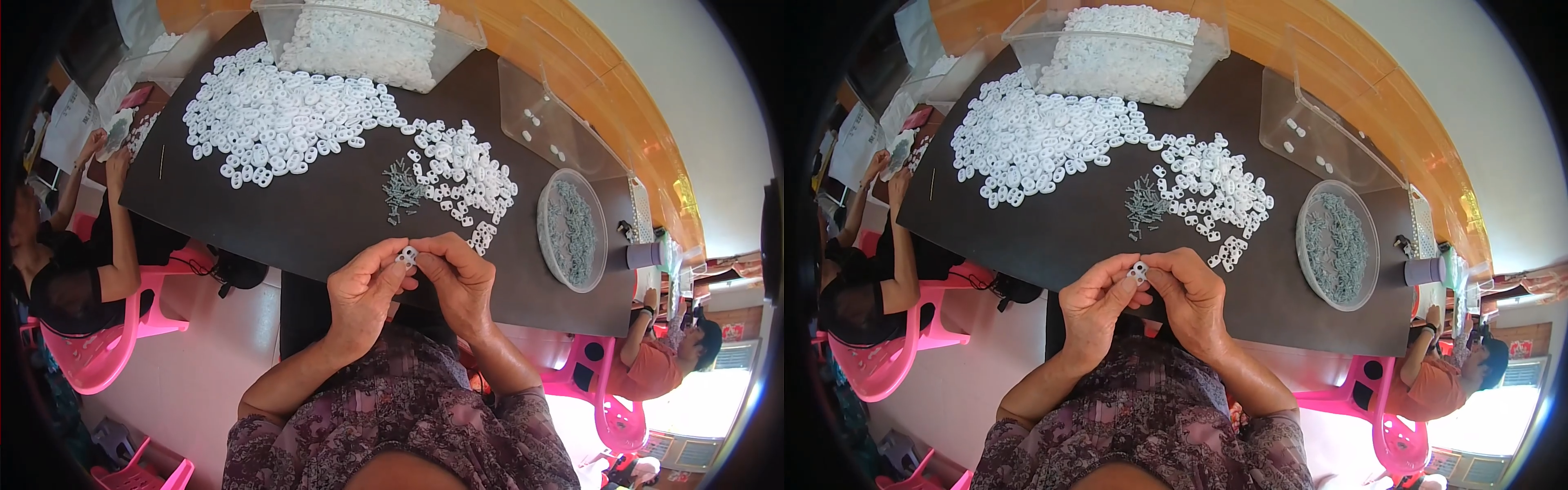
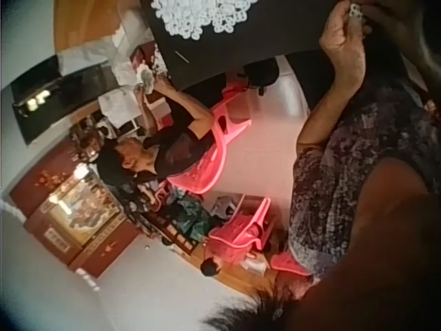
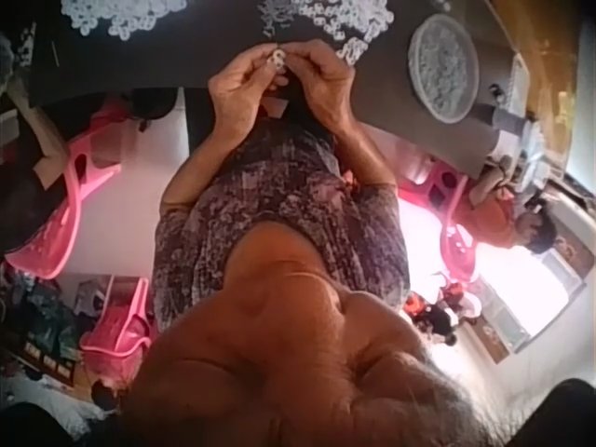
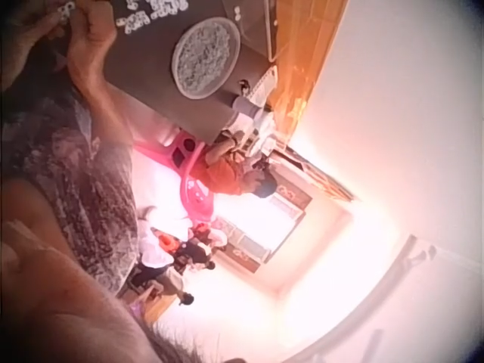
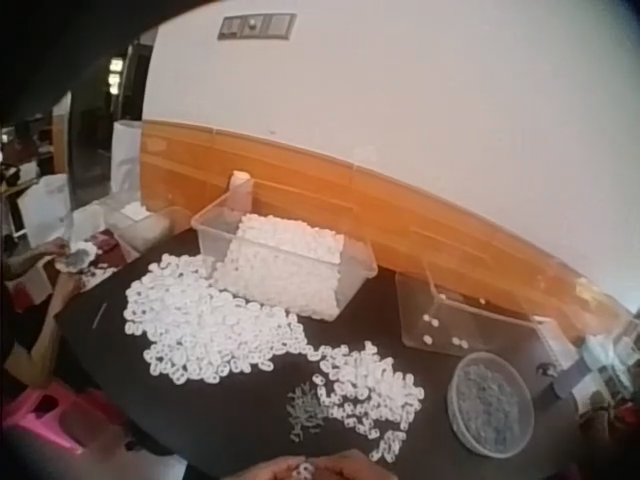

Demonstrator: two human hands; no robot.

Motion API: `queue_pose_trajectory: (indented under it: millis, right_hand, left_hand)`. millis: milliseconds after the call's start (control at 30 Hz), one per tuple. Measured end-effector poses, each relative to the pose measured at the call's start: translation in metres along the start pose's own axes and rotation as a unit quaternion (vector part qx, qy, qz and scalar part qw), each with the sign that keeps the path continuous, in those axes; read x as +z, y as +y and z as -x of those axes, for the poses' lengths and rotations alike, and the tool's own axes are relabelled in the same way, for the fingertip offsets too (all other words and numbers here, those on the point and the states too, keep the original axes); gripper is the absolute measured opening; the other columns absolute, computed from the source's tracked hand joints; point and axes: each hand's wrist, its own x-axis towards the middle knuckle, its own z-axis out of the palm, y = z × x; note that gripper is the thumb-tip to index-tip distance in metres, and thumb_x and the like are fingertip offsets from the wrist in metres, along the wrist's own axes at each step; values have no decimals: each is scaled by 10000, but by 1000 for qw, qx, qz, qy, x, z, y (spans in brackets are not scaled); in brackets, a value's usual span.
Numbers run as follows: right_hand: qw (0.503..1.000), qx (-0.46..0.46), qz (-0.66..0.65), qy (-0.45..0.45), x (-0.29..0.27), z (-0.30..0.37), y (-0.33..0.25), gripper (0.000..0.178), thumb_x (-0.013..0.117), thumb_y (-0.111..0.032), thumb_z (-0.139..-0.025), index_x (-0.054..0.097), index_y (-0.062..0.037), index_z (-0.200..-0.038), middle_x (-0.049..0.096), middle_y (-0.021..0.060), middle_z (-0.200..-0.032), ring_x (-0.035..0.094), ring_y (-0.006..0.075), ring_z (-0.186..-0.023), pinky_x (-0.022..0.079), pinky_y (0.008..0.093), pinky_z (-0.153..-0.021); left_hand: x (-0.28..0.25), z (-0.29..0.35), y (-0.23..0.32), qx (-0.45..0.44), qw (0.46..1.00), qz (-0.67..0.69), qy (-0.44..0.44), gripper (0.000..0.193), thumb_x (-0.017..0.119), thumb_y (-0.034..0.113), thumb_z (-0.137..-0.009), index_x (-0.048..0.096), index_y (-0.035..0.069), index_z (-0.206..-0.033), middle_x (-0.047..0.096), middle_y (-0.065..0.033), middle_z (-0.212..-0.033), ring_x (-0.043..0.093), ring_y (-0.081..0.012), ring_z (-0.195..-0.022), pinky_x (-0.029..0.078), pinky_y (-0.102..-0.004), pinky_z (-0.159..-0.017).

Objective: Manually assembling small white plastic components by inserting metal pins into them.

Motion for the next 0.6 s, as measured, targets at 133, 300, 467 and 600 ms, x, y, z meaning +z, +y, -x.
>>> queue_pose_trajectory:
  millis: [133, 300, 467, 600]
  right_hand:
    - [999, -30, 22, -1, 0, 1, 1, 168, 598, 43, -859, 646, 27, -1019, 602, 48, -898, 563, 94, -796, 457, 220, -717]
    - [996, -58, 71, -20, 1, 1, -12, 283, 683, 22, -787, 621, 15, -1064, 581, 96, -940, 604, 148, -789, 509, 263, -645]
    - [990, -109, 86, -12, 1, 1, -5, 360, 721, 25, -730, 620, 15, -1075, 583, 101, -935, 590, 174, -749, 500, 281, -617]
    - [961, -211, 177, 7, 1, -3, -1, 399, 732, 37, -668, 625, 23, -1052, 604, 119, -900, 562, 227, -695, 475, 316, -579]
  left_hand:
    - [-1, 1, 2, 20, 1000, -2, -13, 303, 560, 63, -935, 555, -4, -1231, 654, -54, -925, 621, -77, -764, 492, -175, -609]
    - [-1, -2, 4, 35, 998, 38, -21, 298, 545, 27, -934, 556, -24, -1227, 651, -48, -911, 605, -69, -778, 496, -199, -708]
    - [-1, -5, 3, 15, 997, 73, -9, 271, 560, 9, -921, 589, -35, -1187, 651, -33, -859, 587, -62, -759, 481, -194, -703]
    - [0, -4, 6, 3, 996, 85, -1, 259, 570, 13, -917, 604, -33, -1170, 652, -32, -853, 579, -56, -750, 478, -193, -715]
